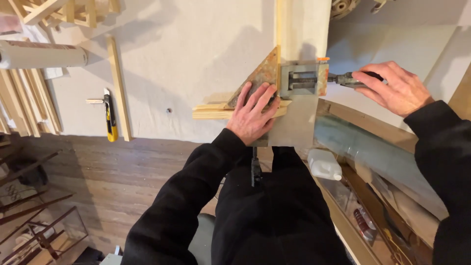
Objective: Assembling wooden picture frames by applying glue, clamping corners, and hammering in fasteners.
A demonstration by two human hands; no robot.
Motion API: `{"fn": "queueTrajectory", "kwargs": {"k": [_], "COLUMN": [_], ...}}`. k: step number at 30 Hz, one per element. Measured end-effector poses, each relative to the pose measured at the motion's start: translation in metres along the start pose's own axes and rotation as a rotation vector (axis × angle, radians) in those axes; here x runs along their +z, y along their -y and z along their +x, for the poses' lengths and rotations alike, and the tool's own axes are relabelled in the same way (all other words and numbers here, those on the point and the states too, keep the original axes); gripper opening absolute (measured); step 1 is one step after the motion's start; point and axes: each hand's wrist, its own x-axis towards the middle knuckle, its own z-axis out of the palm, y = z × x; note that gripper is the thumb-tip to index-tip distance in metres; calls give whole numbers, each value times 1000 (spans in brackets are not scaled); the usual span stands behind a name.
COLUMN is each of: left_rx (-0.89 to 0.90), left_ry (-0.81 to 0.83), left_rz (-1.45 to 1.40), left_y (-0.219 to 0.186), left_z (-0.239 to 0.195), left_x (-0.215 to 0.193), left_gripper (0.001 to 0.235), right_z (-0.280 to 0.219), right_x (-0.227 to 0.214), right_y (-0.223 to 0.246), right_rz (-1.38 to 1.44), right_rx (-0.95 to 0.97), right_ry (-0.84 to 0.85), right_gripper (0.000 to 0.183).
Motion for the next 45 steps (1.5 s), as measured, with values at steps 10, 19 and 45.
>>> {"fn": "queueTrajectory", "kwargs": {"k": [10,19,45], "left_rx": [25,6,2], "left_ry": [-10,0,-46], "left_rz": [1,23,46], "left_y": [2,2,0], "left_z": [4,1,1], "left_x": [3,2,2], "left_gripper": [57,57,48], "right_z": [-17,-11,25], "right_x": [23,17,1], "right_y": [-27,-19,29], "right_rz": [-4,-4,-28], "right_rx": [35,13,172], "right_ry": [82,52,43], "right_gripper": [44,47,32]}}
